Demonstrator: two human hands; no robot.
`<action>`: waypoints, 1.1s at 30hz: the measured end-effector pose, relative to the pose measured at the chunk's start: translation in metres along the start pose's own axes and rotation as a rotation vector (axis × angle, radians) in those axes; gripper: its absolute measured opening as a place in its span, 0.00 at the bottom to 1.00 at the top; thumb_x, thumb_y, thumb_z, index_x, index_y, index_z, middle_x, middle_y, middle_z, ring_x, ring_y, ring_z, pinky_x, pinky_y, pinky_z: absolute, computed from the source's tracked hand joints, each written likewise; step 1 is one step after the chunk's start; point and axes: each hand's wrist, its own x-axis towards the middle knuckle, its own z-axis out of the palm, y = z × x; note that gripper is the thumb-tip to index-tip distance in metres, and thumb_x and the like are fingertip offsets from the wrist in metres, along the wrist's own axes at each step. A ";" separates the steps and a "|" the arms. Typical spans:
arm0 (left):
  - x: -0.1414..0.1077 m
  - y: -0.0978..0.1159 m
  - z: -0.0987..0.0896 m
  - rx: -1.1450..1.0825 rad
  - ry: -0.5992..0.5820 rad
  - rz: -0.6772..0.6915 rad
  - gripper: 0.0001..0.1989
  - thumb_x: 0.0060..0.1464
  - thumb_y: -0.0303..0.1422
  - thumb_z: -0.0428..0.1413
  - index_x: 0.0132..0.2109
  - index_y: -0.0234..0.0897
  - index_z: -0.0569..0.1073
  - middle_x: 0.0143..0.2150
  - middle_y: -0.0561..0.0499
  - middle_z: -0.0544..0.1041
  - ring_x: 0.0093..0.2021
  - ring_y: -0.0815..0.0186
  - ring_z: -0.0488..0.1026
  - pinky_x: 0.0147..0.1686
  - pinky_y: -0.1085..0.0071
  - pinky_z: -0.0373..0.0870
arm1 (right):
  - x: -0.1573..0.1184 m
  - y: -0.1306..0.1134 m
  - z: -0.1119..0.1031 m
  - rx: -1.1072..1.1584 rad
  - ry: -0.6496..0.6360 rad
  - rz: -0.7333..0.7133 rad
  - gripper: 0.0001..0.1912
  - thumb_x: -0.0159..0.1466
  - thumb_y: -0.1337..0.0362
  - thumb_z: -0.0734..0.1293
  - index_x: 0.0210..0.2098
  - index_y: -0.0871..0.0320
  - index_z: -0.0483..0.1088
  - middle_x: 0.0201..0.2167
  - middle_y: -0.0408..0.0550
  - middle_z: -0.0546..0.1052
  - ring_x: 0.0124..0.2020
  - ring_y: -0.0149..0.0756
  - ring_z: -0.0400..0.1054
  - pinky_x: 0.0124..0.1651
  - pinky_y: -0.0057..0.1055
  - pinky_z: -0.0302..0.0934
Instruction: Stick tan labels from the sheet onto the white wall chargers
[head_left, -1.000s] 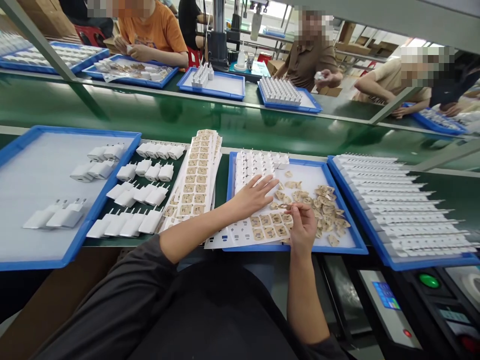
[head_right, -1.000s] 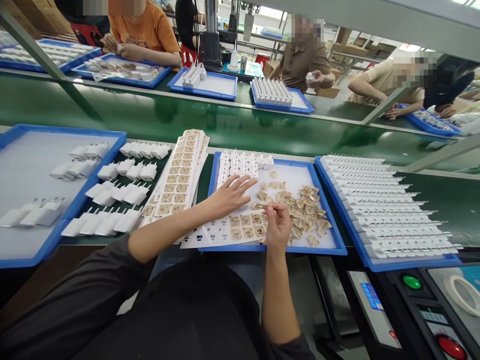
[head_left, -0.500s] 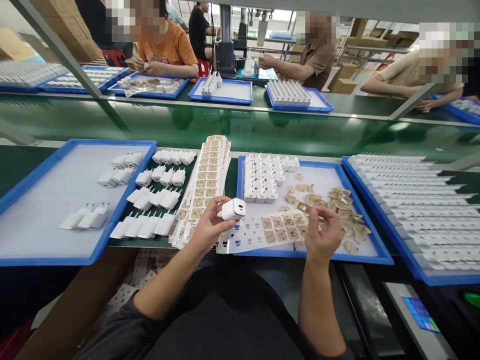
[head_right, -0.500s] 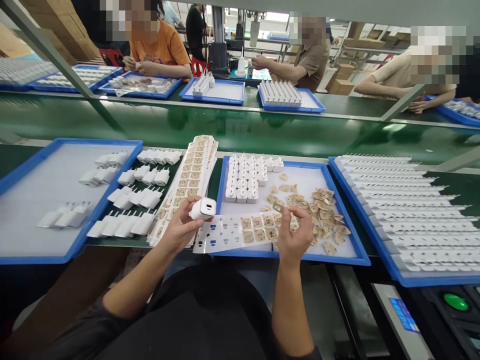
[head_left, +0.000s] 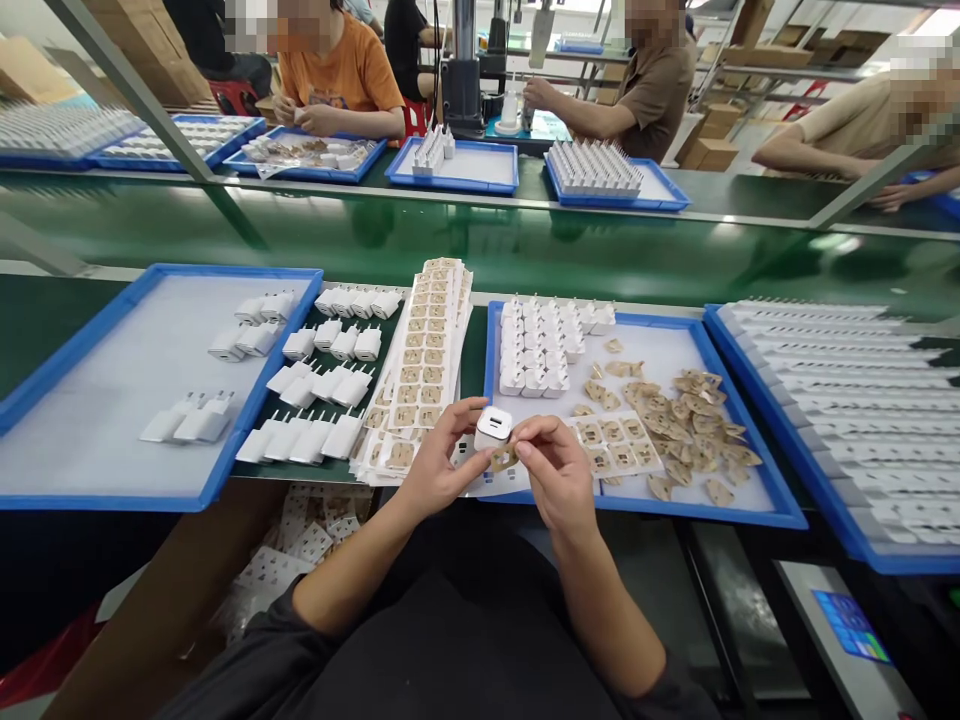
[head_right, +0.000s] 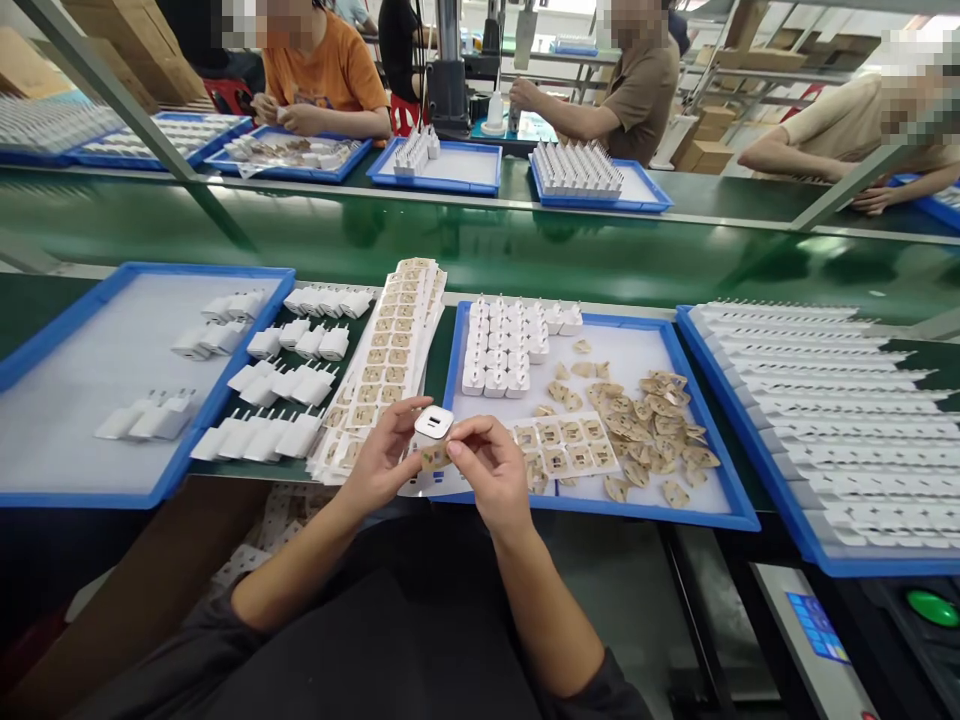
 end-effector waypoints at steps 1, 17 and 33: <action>0.000 -0.001 0.001 0.021 0.014 0.007 0.24 0.62 0.36 0.59 0.63 0.42 0.65 0.54 0.42 0.75 0.53 0.58 0.74 0.55 0.61 0.70 | 0.001 0.003 0.000 0.008 0.013 0.014 0.02 0.65 0.65 0.71 0.38 0.51 0.75 0.35 0.42 0.75 0.37 0.31 0.68 0.41 0.27 0.63; -0.003 0.015 -0.007 0.459 -0.137 0.297 0.27 0.64 0.31 0.55 0.68 0.42 0.61 0.62 0.41 0.73 0.61 0.57 0.72 0.59 0.62 0.70 | 0.004 -0.015 0.003 -0.201 0.112 -0.033 0.01 0.66 0.64 0.71 0.39 0.52 0.75 0.36 0.43 0.76 0.42 0.35 0.70 0.48 0.32 0.64; -0.001 0.021 -0.007 0.493 -0.174 0.311 0.26 0.65 0.31 0.54 0.68 0.41 0.61 0.60 0.40 0.74 0.59 0.55 0.73 0.57 0.59 0.72 | 0.001 -0.019 0.007 -0.254 0.105 -0.027 0.02 0.67 0.65 0.70 0.39 0.51 0.74 0.36 0.41 0.75 0.41 0.32 0.70 0.47 0.29 0.65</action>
